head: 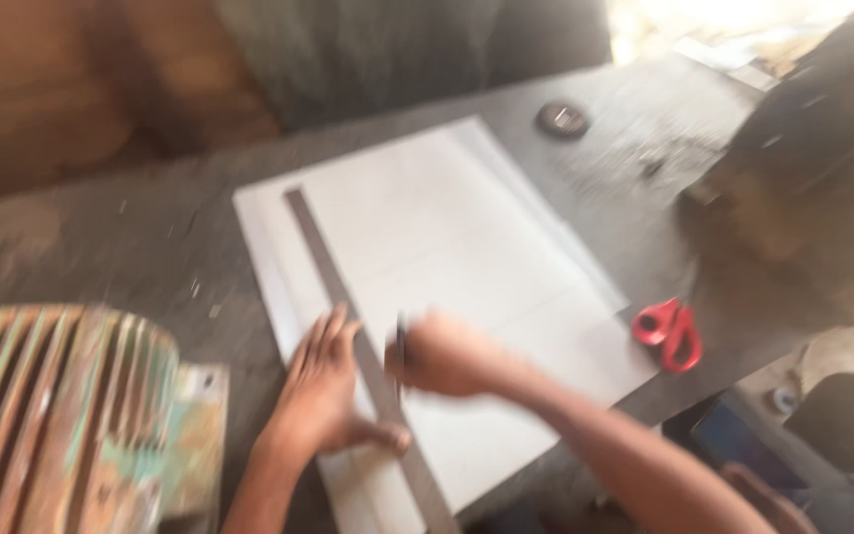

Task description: The person sits at a workbench and draws straight lines on white plastic sheets using a steel ruler and a pencil, holding each sheet steady with one hand while a rusty motor housing weights the edge. They reposition the ruler repeatedly to mark a series of parallel lines across the sheets.

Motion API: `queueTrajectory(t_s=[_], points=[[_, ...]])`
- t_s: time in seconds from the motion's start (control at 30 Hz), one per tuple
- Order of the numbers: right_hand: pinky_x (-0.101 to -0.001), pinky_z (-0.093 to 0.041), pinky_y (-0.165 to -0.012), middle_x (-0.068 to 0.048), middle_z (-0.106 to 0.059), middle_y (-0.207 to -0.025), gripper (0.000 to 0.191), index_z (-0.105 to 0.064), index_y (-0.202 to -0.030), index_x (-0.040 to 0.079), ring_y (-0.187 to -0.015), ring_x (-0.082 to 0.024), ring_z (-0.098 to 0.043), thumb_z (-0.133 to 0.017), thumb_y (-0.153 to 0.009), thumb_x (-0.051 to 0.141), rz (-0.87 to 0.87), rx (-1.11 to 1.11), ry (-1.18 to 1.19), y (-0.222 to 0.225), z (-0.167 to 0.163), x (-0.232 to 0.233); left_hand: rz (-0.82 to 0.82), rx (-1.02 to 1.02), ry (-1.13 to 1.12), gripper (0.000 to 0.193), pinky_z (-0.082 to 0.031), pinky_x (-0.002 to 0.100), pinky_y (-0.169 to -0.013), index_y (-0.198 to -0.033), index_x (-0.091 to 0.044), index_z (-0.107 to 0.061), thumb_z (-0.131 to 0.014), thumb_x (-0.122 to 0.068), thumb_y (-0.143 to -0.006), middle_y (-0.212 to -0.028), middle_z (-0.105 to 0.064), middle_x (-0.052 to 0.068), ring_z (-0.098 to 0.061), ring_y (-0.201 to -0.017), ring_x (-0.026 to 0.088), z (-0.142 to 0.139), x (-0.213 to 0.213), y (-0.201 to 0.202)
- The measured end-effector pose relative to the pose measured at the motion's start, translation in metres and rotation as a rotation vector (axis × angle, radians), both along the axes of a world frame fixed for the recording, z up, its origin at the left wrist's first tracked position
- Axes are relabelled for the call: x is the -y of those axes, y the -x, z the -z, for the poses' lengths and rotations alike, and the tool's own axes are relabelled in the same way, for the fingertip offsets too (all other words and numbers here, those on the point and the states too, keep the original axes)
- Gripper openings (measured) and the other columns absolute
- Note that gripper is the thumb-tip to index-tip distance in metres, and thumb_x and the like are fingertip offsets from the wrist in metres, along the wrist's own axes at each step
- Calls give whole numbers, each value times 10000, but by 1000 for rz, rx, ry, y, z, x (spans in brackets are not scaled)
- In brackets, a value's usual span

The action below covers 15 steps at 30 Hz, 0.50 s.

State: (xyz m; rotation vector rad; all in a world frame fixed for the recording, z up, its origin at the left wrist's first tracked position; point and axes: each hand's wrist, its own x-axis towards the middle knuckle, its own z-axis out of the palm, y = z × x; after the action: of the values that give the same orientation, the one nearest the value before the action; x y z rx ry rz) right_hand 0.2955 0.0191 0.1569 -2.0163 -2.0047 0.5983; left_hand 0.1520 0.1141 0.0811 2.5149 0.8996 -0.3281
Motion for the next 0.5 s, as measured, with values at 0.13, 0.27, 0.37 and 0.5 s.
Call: queueTrajectory(t_s=[0.13, 0.27, 0.37, 0.5], points=[[-476, -564, -597, -193, -657, -621, 237, -718, -814, 67, -583, -384, -669, -638, -942, 250, 24, -196, 78, 21, -6, 66, 7, -156, 43, 1702, 20, 402, -1319, -1591, -121, 47, -957, -772, -380, -1714, 115, 117, 155, -1586, 266, -4, 0, -2], [-427, -591, -596, -135, -693, -650, 170, -715, -832, 72, -591, -319, -714, -643, -914, 202, 63, -357, 69, 25, 0, 96, -12, -171, 47, 1712, 22, 408, -1322, -1601, -129, 50, -944, -788, -372, -1722, 112, 114, 164, -1589, 264, -3, 4, -3], [-436, -580, -590, -168, -664, -595, 265, -687, -783, 53, -568, -346, -685, -639, -964, 240, 54, -249, -1, 16, 8, 85, 4, -169, 40, 1697, 24, 418, -1323, -1602, -125, 51, -954, -772, -398, -1719, 115, 127, 159, -1589, 277, -4, 5, -5], [-503, -541, -583, -146, -714, -743, 153, -716, -828, 89, -639, -344, -688, -630, -914, 181, -190, 183, -124, 4, 11, 24, 110, 53, -125, 1650, -44, 425, -1320, -1572, -27, -28, -942, -748, -402, -1707, 5, 173, 27, -1589, 309, -8, 4, -2]])
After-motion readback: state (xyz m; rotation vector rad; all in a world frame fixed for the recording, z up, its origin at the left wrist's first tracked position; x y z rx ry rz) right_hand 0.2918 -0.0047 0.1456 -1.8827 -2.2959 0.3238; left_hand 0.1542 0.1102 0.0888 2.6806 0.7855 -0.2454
